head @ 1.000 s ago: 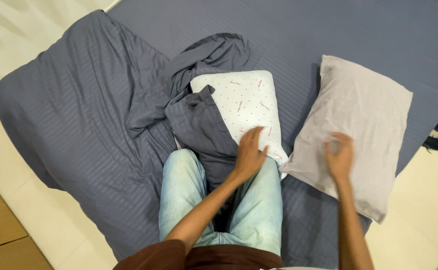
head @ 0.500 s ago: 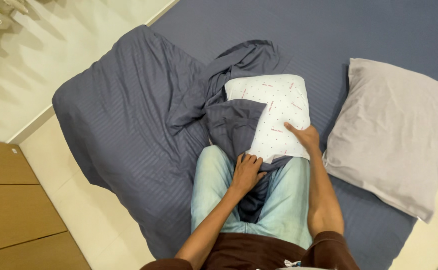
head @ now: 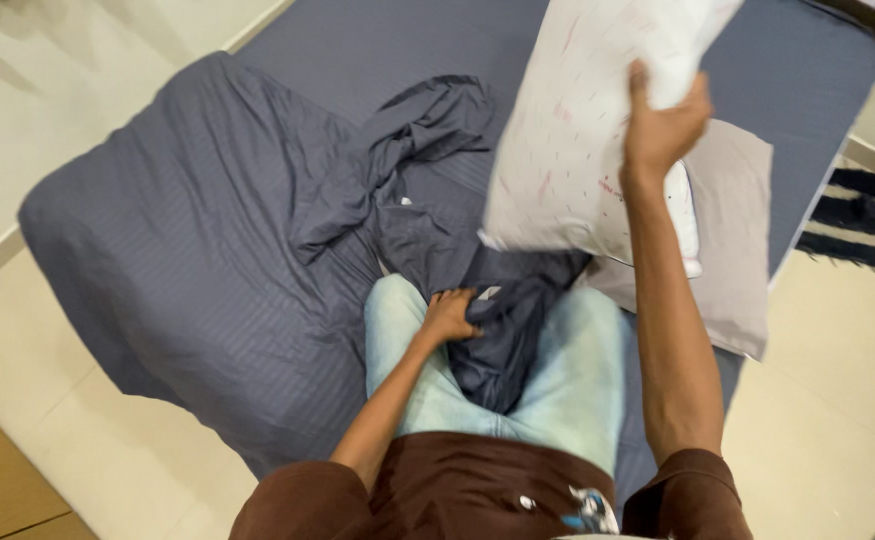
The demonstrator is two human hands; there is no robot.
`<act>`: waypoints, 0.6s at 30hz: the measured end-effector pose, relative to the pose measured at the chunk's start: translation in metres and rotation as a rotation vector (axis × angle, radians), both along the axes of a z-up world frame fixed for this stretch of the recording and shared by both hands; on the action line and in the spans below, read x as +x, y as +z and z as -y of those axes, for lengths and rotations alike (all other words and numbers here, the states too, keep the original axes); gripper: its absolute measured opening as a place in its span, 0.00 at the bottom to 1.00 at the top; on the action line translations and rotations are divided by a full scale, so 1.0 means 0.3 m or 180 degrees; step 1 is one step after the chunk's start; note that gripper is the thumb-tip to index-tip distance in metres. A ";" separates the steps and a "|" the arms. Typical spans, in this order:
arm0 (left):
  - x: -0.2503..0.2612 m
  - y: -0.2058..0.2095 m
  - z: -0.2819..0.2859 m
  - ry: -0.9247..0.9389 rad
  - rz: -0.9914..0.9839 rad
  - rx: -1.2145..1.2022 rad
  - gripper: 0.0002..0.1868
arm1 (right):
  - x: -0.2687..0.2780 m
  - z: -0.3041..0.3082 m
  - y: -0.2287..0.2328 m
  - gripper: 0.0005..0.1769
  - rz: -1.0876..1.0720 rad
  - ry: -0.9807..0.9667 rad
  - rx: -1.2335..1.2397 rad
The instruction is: The person puts a grey pillowcase onto a pillow by hand while sitting on a bed, removes it, and then puts a blue pillowcase onto a pillow.
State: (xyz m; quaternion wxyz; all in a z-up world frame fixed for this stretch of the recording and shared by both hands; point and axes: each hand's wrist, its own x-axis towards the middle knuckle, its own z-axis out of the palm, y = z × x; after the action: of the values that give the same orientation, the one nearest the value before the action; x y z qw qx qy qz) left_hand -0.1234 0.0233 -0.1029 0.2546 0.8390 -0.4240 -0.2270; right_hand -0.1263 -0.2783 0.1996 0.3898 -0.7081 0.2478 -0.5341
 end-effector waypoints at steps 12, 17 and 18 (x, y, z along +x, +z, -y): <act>-0.198 0.779 -0.378 0.2414 -0.1212 -0.2109 0.54 | -0.865 -0.741 -0.257 0.39 -0.0129 0.0939 0.2961; -0.357 0.739 -0.572 0.2784 -0.1005 -0.0844 0.38 | -1.073 -0.844 -0.282 0.19 -0.2878 0.2101 0.1445; -0.381 0.740 -0.600 0.2758 -0.1025 -0.0892 0.38 | -1.074 -0.852 -0.235 0.18 -0.3281 0.1826 0.1321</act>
State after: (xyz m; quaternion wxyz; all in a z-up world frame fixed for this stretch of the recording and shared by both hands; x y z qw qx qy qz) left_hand -0.2377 0.2033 0.1191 0.4987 0.8502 -0.0172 -0.1677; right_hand -0.4484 -0.0225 0.1292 0.4773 -0.8227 0.3026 0.0614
